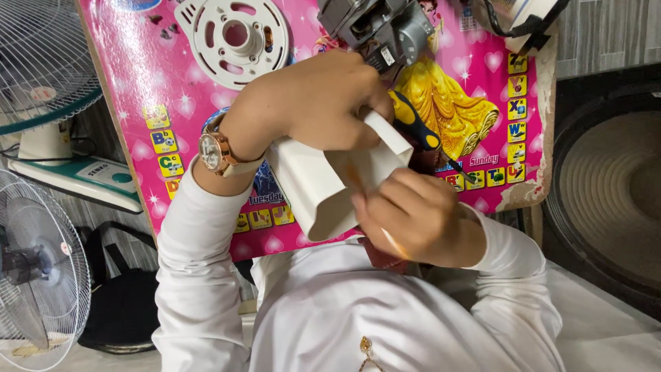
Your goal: Disassembling and cleaning a plastic fan housing using a screwdriver, toothbrush, and cloth
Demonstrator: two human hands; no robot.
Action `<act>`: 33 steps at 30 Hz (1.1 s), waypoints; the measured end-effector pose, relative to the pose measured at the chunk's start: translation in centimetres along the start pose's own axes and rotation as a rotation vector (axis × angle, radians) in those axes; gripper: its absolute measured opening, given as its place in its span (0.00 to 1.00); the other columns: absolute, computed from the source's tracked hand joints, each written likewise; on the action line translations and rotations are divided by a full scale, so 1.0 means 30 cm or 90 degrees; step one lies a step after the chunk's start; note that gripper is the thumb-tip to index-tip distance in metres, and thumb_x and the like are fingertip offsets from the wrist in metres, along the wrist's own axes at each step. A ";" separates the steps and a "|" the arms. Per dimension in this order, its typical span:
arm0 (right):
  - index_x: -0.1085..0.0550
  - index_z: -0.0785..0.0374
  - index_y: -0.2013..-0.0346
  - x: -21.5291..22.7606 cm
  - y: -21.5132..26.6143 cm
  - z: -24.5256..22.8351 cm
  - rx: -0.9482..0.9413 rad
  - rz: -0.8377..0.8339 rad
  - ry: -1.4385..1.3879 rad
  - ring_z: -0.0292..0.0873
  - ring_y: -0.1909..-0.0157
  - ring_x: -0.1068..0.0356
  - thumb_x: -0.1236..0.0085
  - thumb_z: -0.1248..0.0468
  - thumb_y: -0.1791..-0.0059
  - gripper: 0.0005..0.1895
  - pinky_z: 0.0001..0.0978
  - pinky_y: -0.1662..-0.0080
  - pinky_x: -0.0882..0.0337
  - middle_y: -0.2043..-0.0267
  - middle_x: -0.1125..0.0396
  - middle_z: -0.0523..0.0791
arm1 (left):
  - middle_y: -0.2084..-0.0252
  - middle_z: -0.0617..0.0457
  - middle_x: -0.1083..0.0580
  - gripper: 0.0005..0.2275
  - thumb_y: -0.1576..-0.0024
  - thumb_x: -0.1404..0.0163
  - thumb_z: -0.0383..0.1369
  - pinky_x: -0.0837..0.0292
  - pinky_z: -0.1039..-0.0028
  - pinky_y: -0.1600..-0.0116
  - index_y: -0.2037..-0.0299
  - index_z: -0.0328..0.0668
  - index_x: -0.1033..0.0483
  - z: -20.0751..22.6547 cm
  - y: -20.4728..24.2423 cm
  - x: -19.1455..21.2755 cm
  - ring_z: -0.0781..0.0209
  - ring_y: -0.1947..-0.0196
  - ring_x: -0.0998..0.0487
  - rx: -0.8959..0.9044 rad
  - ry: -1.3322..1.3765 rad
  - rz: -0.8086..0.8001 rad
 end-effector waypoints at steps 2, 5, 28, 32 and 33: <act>0.31 0.56 0.73 -0.063 0.036 0.024 -0.028 -0.096 0.276 0.42 0.72 0.42 0.38 0.66 0.55 0.08 0.33 0.72 0.44 0.73 0.43 0.41 | 0.77 0.45 0.22 0.13 0.54 0.44 0.35 0.34 0.59 0.72 0.62 0.40 0.15 -0.004 -0.001 0.007 0.40 0.82 0.30 0.011 0.020 -0.003; 0.24 0.67 0.64 0.004 0.017 -0.064 0.026 -0.102 0.090 0.41 0.73 0.38 0.32 0.70 0.53 0.08 0.29 0.72 0.40 0.70 0.34 0.44 | 0.79 0.46 0.24 0.15 0.58 0.49 0.33 0.36 0.62 0.75 0.63 0.39 0.14 0.031 0.071 0.048 0.45 0.84 0.31 -0.047 0.022 0.058; 0.38 0.55 0.64 0.334 0.866 0.268 -0.255 0.661 -0.250 0.33 0.78 0.45 0.48 0.56 0.42 0.12 0.24 0.69 0.43 0.73 0.38 0.41 | 0.45 0.45 0.22 0.19 0.51 0.47 0.22 0.33 0.67 0.40 0.47 0.32 0.19 0.256 0.535 -0.262 0.52 0.47 0.23 -0.356 -1.007 0.065; 0.36 0.55 0.70 0.253 0.732 0.298 -0.350 0.629 -0.382 0.30 0.80 0.51 0.53 0.62 0.47 0.07 0.20 0.73 0.47 0.80 0.43 0.39 | 0.42 0.44 0.23 0.17 0.43 0.50 0.20 0.30 0.70 0.44 0.43 0.30 0.21 0.330 0.535 -0.197 0.52 0.42 0.23 -0.323 -0.939 0.087; 0.36 0.55 0.70 0.246 0.756 0.325 -0.350 0.628 -0.382 0.30 0.80 0.51 0.53 0.62 0.47 0.07 0.20 0.73 0.47 0.80 0.43 0.39 | 0.42 0.44 0.23 0.17 0.43 0.50 0.20 0.30 0.70 0.44 0.43 0.30 0.21 0.338 0.544 -0.196 0.52 0.42 0.23 -0.321 -0.939 0.087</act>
Point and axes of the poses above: each hand's wrist, its own y-axis away from the middle knuckle, its own x-axis out of the back of the hand, z = x × y, the point moved 10 cm from there along -y, towards the middle knuckle
